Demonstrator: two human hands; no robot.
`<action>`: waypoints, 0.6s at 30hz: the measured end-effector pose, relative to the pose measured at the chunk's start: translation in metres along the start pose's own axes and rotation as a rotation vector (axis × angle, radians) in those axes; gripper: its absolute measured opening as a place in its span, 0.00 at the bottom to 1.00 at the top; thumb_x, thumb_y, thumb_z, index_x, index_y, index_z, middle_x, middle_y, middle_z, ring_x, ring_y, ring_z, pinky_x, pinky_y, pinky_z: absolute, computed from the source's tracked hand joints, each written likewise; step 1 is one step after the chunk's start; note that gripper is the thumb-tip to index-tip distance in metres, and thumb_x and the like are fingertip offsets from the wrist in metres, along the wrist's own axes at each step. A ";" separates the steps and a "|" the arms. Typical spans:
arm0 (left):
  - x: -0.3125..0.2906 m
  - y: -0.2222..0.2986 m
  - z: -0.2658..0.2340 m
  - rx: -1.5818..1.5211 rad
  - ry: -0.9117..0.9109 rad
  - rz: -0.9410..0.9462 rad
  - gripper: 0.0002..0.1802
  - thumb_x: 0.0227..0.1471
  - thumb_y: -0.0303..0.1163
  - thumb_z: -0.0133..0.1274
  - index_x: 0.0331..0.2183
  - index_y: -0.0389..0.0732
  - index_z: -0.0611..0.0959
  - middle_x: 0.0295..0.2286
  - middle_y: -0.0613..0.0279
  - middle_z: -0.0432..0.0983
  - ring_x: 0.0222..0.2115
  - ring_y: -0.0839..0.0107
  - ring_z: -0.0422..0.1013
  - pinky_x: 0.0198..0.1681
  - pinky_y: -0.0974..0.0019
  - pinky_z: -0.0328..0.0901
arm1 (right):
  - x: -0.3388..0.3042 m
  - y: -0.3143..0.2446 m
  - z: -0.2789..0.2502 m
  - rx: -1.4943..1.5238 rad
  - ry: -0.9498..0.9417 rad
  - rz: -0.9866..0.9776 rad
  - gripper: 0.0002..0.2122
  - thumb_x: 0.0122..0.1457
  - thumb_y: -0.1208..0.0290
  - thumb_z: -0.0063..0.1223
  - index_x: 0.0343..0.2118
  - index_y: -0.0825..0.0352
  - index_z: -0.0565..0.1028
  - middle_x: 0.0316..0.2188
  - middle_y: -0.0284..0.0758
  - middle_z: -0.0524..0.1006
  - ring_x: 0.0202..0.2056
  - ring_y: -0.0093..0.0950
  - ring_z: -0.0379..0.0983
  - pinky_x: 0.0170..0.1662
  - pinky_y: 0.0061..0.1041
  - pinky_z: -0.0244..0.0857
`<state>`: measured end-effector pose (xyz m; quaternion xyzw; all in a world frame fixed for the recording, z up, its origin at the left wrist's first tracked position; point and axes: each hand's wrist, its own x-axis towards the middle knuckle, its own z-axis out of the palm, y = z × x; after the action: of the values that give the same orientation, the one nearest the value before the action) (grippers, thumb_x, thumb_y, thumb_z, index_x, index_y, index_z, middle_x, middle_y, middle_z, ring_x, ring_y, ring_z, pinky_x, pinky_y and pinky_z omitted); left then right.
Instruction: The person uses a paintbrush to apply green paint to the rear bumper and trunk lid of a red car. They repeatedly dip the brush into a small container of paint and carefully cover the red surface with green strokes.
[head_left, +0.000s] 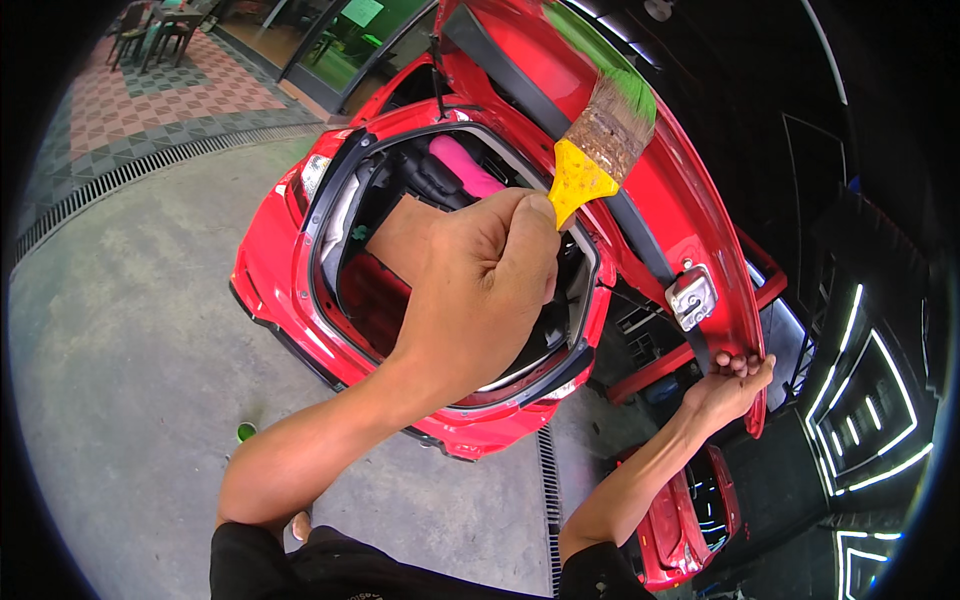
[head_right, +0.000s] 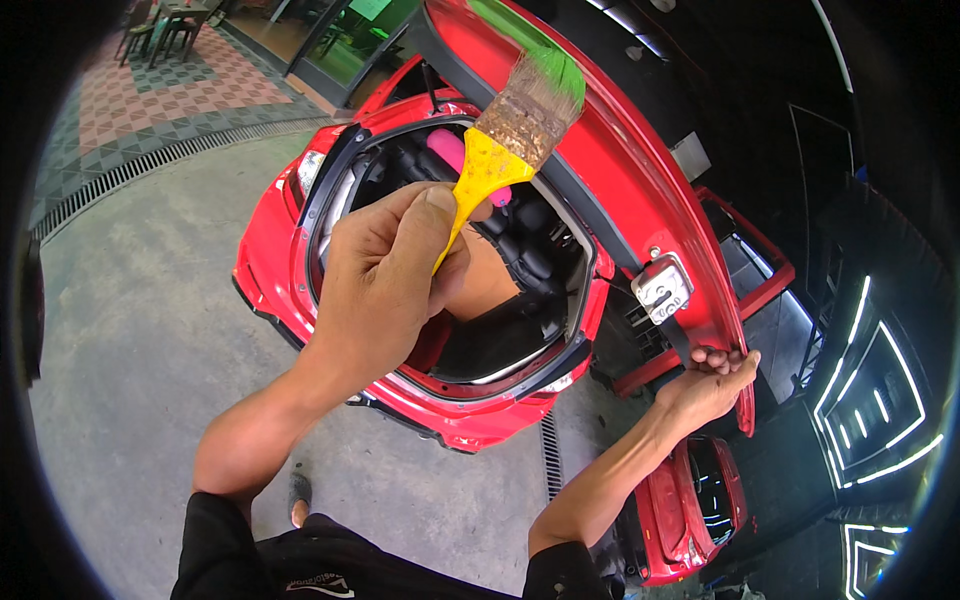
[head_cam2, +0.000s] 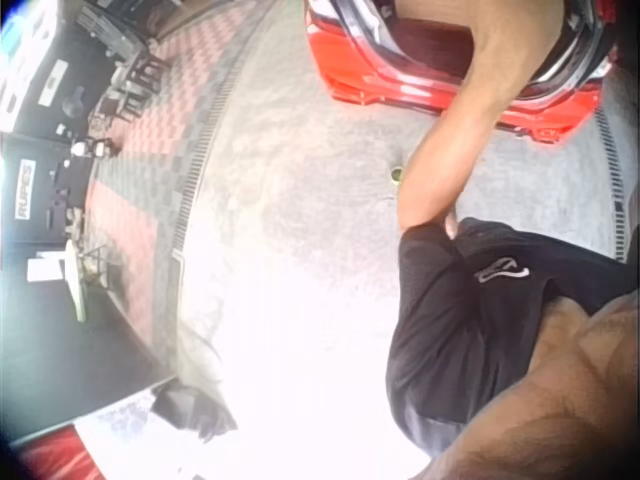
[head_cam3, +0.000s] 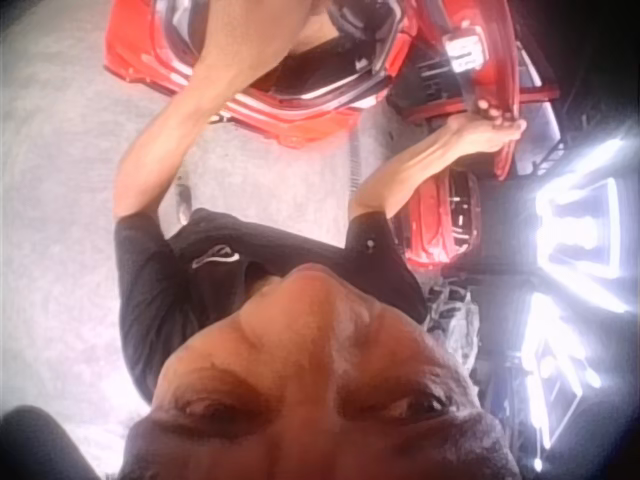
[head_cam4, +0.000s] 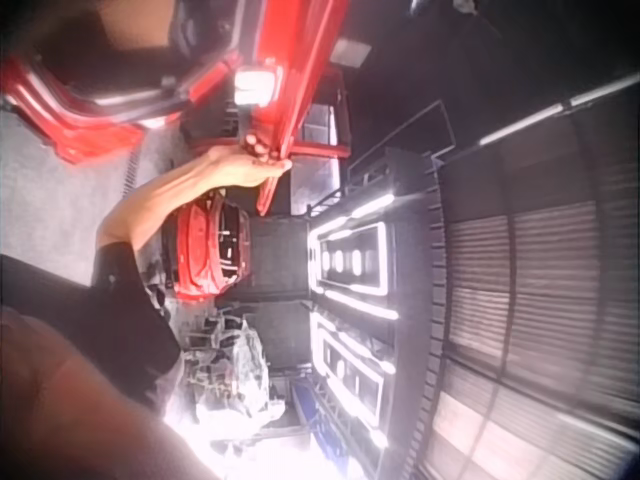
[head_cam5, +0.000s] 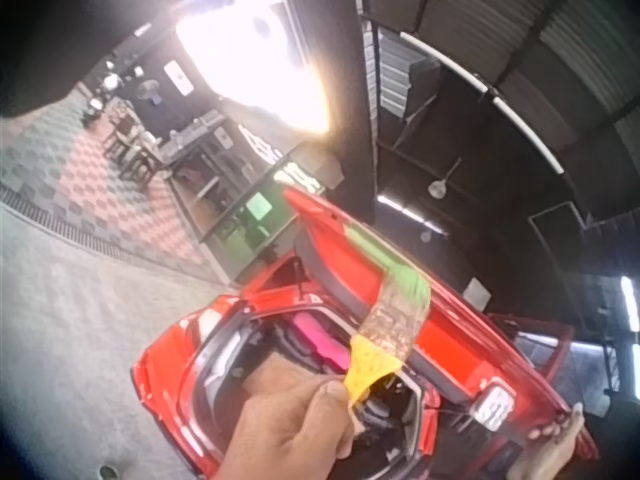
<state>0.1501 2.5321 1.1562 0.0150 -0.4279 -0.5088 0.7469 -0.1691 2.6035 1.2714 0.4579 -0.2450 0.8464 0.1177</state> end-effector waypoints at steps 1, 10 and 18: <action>-0.002 0.003 -0.002 0.029 0.024 0.009 0.22 0.75 0.37 0.46 0.31 0.33 0.80 0.20 0.72 0.69 0.22 0.85 0.63 0.25 0.70 0.58 | -0.002 -0.001 0.002 -0.010 0.012 -0.001 0.17 0.74 0.54 0.56 0.31 0.60 0.70 0.21 0.27 0.67 0.24 0.19 0.66 0.27 0.22 0.62; 0.003 0.011 -0.006 0.166 0.087 0.151 0.21 0.73 0.32 0.46 0.27 0.32 0.78 0.18 0.72 0.65 0.21 0.85 0.59 0.24 0.69 0.57 | -0.001 0.001 0.000 0.008 0.009 0.006 0.17 0.73 0.55 0.57 0.33 0.61 0.71 0.20 0.27 0.68 0.23 0.19 0.66 0.27 0.22 0.62; 0.007 0.008 -0.014 0.136 -0.013 0.039 0.24 0.76 0.43 0.46 0.39 0.33 0.86 0.20 0.72 0.71 0.18 0.86 0.60 0.21 0.74 0.54 | 0.000 -0.002 -0.002 0.036 -0.008 0.005 0.16 0.74 0.56 0.56 0.32 0.61 0.71 0.21 0.26 0.68 0.24 0.18 0.66 0.28 0.22 0.62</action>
<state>0.1663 2.5253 1.1552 0.0539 -0.4665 -0.4640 0.7511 -0.1697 2.6059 1.2709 0.4629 -0.2315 0.8490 0.1063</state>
